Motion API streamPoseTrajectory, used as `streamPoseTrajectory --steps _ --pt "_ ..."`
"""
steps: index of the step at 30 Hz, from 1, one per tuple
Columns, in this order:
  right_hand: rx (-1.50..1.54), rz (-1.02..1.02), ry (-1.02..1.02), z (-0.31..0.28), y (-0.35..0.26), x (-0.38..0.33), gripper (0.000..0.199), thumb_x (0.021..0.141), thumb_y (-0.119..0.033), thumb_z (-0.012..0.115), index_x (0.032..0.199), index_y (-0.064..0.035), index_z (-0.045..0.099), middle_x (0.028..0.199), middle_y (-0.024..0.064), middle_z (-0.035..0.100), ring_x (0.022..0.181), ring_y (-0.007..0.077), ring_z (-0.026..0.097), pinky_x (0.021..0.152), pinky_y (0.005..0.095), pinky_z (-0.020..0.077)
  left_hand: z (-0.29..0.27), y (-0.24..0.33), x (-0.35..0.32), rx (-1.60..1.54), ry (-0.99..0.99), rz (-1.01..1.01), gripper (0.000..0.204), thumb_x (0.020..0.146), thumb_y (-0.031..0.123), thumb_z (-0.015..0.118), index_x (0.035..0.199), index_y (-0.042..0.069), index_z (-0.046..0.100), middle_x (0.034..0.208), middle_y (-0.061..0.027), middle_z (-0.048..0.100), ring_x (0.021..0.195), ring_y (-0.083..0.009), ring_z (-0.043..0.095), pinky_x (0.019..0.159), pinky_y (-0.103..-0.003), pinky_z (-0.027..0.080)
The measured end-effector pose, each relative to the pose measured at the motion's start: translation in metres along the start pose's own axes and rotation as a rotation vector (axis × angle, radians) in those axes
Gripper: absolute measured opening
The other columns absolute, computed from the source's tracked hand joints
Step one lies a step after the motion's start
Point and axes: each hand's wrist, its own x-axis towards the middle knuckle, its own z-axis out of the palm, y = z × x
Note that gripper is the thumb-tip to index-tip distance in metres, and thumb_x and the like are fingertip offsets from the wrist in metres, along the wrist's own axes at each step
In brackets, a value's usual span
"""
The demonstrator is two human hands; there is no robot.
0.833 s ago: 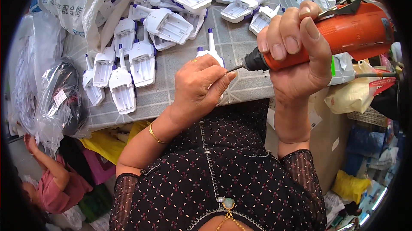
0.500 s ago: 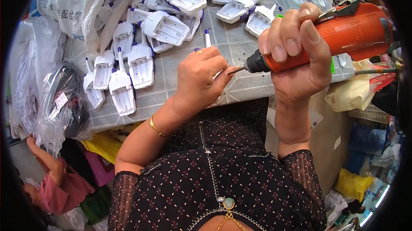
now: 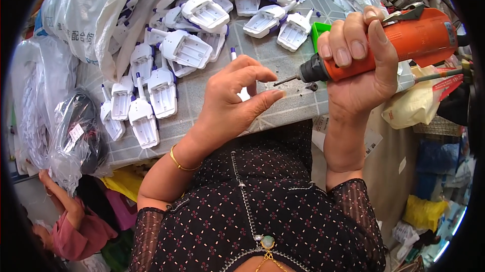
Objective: Assembling plastic shells for toy walkie-talkies using an electric screwdriver.
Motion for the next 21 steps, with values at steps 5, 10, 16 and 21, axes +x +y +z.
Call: streamPoseTrajectory --steps 5,10,16,21 --pt "-0.019 0.034 -0.021 0.005 0.008 -0.003 0.018 0.095 -0.017 0.062 0.108 -0.0094 0.052 0.072 0.0006 0.049 0.061 0.0140 0.052 0.066 0.0349 0.0472 0.000 -0.004 -0.004 0.021 0.021 0.032 0.012 0.083 0.006 0.080 0.090 0.001 0.072 0.087 -0.0028 0.064 0.069 -0.0077 0.055 0.061 -0.023 0.043" --pt "0.035 0.038 -0.020 0.011 0.010 -0.001 0.017 0.095 -0.016 0.060 0.109 -0.0099 0.052 0.071 -0.0001 0.048 0.061 0.0137 0.051 0.066 0.0347 0.0467 -0.008 -0.012 -0.019 -0.028 0.025 0.008 0.010 0.088 0.006 0.075 0.088 0.000 0.067 0.085 -0.0041 0.063 0.068 -0.0090 0.054 0.061 -0.022 0.042" --pt "0.082 0.025 -0.087 0.026 0.017 0.000 0.014 0.102 -0.019 0.054 0.109 -0.0063 0.056 0.072 -0.0013 0.048 0.062 0.0118 0.047 0.068 0.0320 0.0424 -0.016 -0.021 -0.040 -0.996 0.112 -0.423 0.018 0.100 0.017 0.064 0.089 0.002 0.061 0.082 -0.0049 0.060 0.062 -0.0091 0.049 0.059 -0.022 0.039" --pt "0.144 0.051 -0.128 0.040 0.028 0.001 0.015 0.102 -0.019 0.053 0.109 -0.0062 0.056 0.073 -0.0014 0.048 0.063 0.0121 0.047 0.069 0.0326 0.0425 -0.017 -0.032 -0.044 -1.286 0.105 -0.448 0.038 0.105 0.038 0.053 0.082 0.007 0.057 0.075 -0.0030 0.056 0.055 -0.0111 0.043 0.058 -0.026 0.036"
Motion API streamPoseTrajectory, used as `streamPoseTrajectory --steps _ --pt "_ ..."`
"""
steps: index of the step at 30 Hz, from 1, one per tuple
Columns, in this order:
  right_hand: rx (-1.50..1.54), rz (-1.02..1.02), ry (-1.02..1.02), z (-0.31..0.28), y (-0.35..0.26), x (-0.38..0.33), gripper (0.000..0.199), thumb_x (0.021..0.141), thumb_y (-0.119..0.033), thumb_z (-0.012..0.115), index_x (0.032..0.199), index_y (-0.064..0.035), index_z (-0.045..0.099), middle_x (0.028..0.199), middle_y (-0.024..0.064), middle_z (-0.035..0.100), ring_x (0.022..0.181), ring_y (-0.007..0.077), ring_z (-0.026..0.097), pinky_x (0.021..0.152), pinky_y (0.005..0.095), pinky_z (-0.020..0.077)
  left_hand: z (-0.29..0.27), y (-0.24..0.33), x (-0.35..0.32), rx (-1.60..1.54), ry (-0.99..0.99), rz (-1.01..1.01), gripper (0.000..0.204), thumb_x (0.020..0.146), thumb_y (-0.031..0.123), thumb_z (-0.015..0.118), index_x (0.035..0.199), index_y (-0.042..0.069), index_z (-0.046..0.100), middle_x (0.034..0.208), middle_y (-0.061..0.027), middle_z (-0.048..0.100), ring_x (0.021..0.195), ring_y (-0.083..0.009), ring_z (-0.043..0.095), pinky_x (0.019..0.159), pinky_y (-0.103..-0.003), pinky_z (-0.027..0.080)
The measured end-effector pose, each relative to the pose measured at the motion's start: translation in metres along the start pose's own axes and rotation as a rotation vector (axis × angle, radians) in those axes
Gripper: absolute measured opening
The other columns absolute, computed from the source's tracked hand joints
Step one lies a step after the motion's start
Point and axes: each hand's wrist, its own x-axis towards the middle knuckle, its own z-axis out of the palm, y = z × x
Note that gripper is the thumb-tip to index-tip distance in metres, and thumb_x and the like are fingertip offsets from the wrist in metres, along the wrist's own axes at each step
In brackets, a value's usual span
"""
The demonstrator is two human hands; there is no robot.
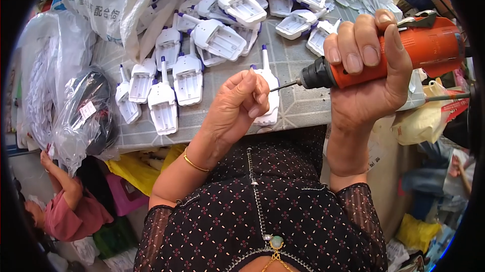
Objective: Assembling plastic shells for toy walkie-talkies using an electric screwdriver.
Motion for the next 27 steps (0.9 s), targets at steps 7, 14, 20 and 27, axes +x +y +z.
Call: streamPoseTrajectory --steps 7,14,20,27 --pt "0.030 0.039 0.020 0.013 0.022 0.000 0.014 0.103 -0.018 0.051 0.109 -0.0069 0.056 0.074 -0.0013 0.048 0.065 0.0125 0.048 0.070 0.0329 0.0423 -0.007 0.001 -0.009 -0.164 0.035 -0.054 0.040 0.106 0.038 0.050 0.081 0.008 0.057 0.075 -0.0038 0.058 0.055 -0.0106 0.044 0.055 -0.026 0.038" --pt "0.024 0.071 -0.018 0.018 0.032 0.000 0.015 0.103 -0.019 0.050 0.111 -0.0072 0.056 0.074 -0.0016 0.048 0.065 0.0125 0.048 0.070 0.0328 0.0425 -0.001 0.003 -0.016 -0.037 0.133 -0.031 0.036 0.107 0.036 0.050 0.084 0.008 0.056 0.076 -0.0044 0.057 0.057 -0.0123 0.045 0.055 -0.025 0.037" --pt "-0.017 0.051 0.010 0.017 0.036 0.002 0.014 0.103 -0.019 0.051 0.108 -0.0078 0.056 0.073 -0.0020 0.047 0.065 0.0121 0.048 0.070 0.0326 0.0422 0.003 0.003 -0.021 0.031 0.146 -0.014 0.037 0.107 0.035 0.049 0.084 0.007 0.056 0.077 -0.0041 0.057 0.057 -0.0115 0.045 0.055 -0.024 0.037" --pt "-0.069 0.036 0.026 0.018 0.034 0.000 0.011 0.102 -0.018 0.052 0.107 -0.0079 0.056 0.073 -0.0021 0.047 0.063 0.0117 0.047 0.070 0.0327 0.0423 0.000 0.004 -0.020 0.030 0.205 -0.021 0.039 0.109 0.035 0.045 0.082 0.007 0.053 0.074 -0.0039 0.053 0.056 -0.0109 0.040 0.055 -0.025 0.035"
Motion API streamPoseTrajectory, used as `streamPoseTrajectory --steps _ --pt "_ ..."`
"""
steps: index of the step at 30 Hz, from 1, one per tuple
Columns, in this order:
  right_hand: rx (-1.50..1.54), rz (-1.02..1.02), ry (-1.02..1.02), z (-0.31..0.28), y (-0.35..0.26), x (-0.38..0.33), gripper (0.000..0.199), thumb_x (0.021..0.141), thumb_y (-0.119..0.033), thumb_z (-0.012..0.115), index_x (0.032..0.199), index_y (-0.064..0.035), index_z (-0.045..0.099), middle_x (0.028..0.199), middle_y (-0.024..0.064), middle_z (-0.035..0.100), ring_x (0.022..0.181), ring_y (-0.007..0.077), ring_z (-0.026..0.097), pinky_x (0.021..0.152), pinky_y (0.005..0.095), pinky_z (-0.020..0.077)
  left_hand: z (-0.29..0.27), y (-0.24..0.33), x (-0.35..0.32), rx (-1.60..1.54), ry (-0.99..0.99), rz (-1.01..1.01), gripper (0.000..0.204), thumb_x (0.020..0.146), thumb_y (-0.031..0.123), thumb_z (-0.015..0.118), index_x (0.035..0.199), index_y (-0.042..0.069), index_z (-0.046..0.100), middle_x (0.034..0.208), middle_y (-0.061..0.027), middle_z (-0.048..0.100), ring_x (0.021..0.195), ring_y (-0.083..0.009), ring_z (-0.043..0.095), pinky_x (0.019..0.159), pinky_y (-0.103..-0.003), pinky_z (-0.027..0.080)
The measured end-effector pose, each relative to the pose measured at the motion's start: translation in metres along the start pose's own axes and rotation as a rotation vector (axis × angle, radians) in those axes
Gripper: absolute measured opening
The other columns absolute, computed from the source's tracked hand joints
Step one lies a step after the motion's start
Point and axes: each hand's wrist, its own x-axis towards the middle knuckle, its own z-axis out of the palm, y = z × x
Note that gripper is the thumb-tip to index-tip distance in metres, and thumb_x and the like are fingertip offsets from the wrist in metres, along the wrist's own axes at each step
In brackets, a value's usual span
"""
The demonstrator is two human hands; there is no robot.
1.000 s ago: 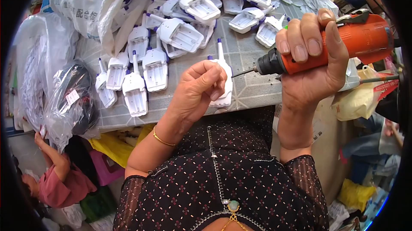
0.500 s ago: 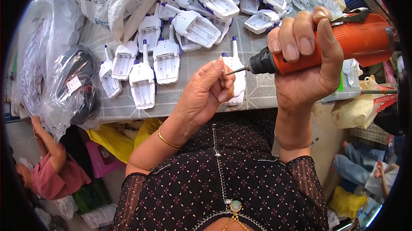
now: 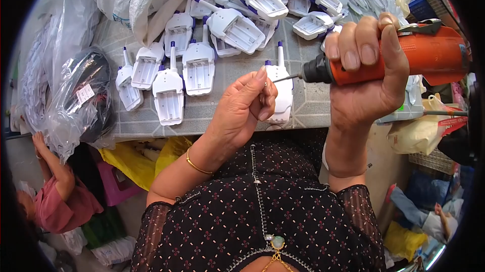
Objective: Assembling plastic shells for toy walkie-talkies using an electric screwdriver.
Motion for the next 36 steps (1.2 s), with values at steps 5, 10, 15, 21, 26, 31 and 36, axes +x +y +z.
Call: streamPoseTrajectory --steps 5,10,15,21,26,31,36 --pt "-0.573 0.011 0.036 -0.004 0.001 -0.010 0.012 0.094 -0.006 0.062 0.103 -0.0039 0.056 0.073 0.0017 0.052 0.059 0.0111 0.051 0.061 0.0298 0.0462 0.002 0.007 -0.003 0.058 0.050 0.040 0.040 0.109 0.033 0.046 0.078 0.008 0.052 0.070 -0.0032 0.052 0.054 -0.0102 0.039 0.052 -0.024 0.033" --pt "-0.780 0.090 0.087 -0.005 0.004 -0.019 0.021 0.087 0.000 0.070 0.103 -0.0020 0.055 0.083 0.0056 0.062 0.066 0.0106 0.057 0.062 0.0238 0.0467 0.007 0.013 -0.003 0.135 0.093 0.109 0.040 0.108 0.032 0.048 0.077 0.008 0.052 0.069 -0.0028 0.053 0.053 -0.0096 0.040 0.050 -0.023 0.032" --pt "-0.687 0.155 0.116 -0.002 0.004 -0.025 0.032 0.085 0.002 0.074 0.108 -0.0048 0.053 0.088 0.0047 0.064 0.069 0.0072 0.056 0.061 0.0215 0.0448 0.024 0.015 0.006 0.102 0.064 0.164 0.035 0.103 0.035 0.060 0.080 0.008 0.059 0.067 -0.0002 0.056 0.055 -0.0073 0.047 0.050 -0.021 0.036" --pt "-0.657 0.153 0.022 0.000 0.000 -0.026 0.029 0.088 0.003 0.072 0.108 -0.0037 0.052 0.092 0.0069 0.066 0.073 0.0090 0.061 0.062 0.0212 0.0490 0.050 0.016 0.010 0.125 0.056 0.184 0.035 0.103 0.034 0.059 0.081 0.008 0.060 0.067 0.0004 0.055 0.055 -0.0065 0.046 0.050 -0.021 0.035" --pt "-0.573 0.219 -0.009 -0.009 0.002 -0.031 0.027 0.088 0.008 0.067 0.107 -0.0010 0.049 0.092 0.0129 0.067 0.070 0.0186 0.068 0.060 0.0315 0.0596 0.061 0.013 0.012 0.071 0.055 0.189 0.031 0.104 0.035 0.057 0.092 0.008 0.067 0.067 0.0034 0.052 0.057 -0.0053 0.044 0.050 -0.022 0.035" --pt "-0.652 0.198 0.009 -0.015 0.002 -0.032 0.030 0.088 0.007 0.069 0.109 -0.0028 0.050 0.093 0.0111 0.067 0.073 0.0159 0.068 0.063 0.0282 0.0575 0.061 0.015 0.011 0.098 0.007 0.189 0.031 0.105 0.034 0.055 0.099 0.006 0.068 0.067 0.0040 0.050 0.059 -0.0049 0.044 0.053 -0.021 0.035" --pt "-0.750 0.166 0.020 -0.018 -0.003 -0.032 0.036 0.087 0.005 0.072 0.114 -0.0051 0.051 0.097 0.0075 0.068 0.081 0.0113 0.066 0.072 0.0239 0.0530 0.053 0.012 0.010 0.257 -0.082 0.278 0.031 0.106 0.030 0.054 0.105 0.003 0.069 0.074 0.0022 0.056 0.063 -0.0052 0.046 0.058 -0.020 0.037"
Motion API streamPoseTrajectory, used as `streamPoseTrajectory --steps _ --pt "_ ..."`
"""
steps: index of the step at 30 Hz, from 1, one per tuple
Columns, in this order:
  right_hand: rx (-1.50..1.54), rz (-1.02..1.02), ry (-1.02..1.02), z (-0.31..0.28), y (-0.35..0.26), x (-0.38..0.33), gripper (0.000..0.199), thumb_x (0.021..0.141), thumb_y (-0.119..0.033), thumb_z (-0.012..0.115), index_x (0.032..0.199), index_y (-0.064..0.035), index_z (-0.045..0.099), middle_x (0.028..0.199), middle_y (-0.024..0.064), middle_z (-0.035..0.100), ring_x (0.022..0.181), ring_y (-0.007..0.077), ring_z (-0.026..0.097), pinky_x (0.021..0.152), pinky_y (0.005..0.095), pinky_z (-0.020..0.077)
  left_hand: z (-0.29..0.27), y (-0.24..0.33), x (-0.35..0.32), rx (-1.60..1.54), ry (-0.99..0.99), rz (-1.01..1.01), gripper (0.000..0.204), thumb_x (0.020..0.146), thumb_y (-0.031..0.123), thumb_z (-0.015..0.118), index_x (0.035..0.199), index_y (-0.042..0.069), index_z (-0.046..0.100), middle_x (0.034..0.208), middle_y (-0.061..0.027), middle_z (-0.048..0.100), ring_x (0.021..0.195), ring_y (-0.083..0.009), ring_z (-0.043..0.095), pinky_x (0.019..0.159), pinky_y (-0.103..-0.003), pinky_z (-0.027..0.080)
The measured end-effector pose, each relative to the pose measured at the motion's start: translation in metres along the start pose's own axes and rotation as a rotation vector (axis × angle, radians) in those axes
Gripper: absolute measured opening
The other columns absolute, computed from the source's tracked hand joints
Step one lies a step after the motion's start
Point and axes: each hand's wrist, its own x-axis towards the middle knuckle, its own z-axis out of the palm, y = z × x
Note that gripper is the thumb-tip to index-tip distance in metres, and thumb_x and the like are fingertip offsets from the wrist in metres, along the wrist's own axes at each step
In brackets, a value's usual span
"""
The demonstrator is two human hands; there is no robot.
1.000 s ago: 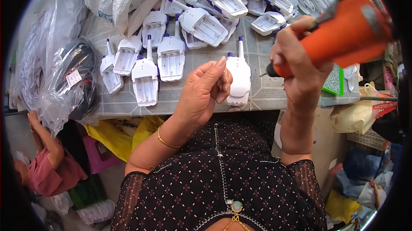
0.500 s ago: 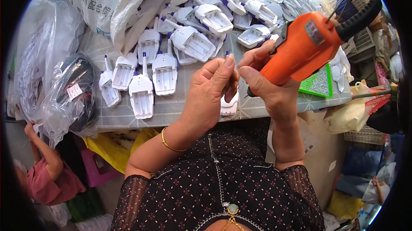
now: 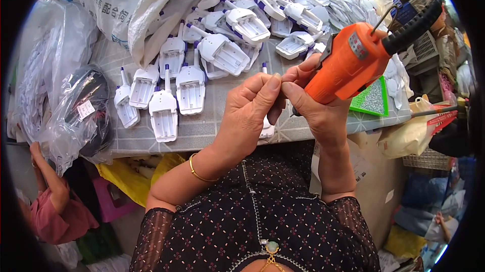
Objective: Assembling plastic shells for toy walkie-talkies using an electric screwdriver.
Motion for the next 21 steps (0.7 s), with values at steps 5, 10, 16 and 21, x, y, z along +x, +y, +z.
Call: streamPoseTrajectory --steps 5,10,16,21 --pt "0.033 0.044 0.027 -0.001 -0.001 -0.003 0.038 0.086 0.004 0.072 0.116 -0.0056 0.051 0.099 0.0075 0.068 0.083 0.0105 0.065 0.074 0.0235 0.0525 -0.004 -0.002 0.001 -0.087 -0.005 -0.046 0.029 0.105 0.028 0.056 0.105 0.002 0.069 0.079 0.0003 0.060 0.064 -0.0056 0.048 0.059 -0.020 0.038" --pt "0.059 0.037 -0.004 0.001 0.001 -0.003 0.039 0.087 0.003 0.072 0.118 -0.0060 0.051 0.103 0.0101 0.070 0.081 0.0095 0.064 0.071 0.0230 0.0522 -0.003 -0.005 0.001 -0.058 0.072 0.015 0.027 0.104 0.027 0.059 0.102 0.001 0.069 0.082 -0.0014 0.062 0.064 -0.0060 0.049 0.059 -0.020 0.039" --pt "0.118 0.133 0.001 -0.003 -0.010 -0.005 0.037 0.087 0.003 0.067 0.118 -0.0058 0.049 0.105 0.0127 0.070 0.072 0.0071 0.058 0.064 0.0212 0.0480 -0.005 -0.003 0.000 -0.099 0.061 0.024 0.025 0.103 0.024 0.060 0.100 0.001 0.068 0.085 -0.0043 0.065 0.066 -0.0068 0.053 0.060 -0.020 0.042" --pt "0.080 0.099 0.037 -0.006 -0.011 -0.008 0.036 0.086 0.004 0.065 0.118 -0.0052 0.049 0.101 0.0148 0.068 0.069 0.0088 0.057 0.062 0.0232 0.0474 -0.014 -0.006 0.003 -0.306 0.001 -0.077 0.022 0.102 0.022 0.061 0.098 0.002 0.067 0.086 -0.0065 0.066 0.066 -0.0091 0.055 0.059 -0.021 0.043"
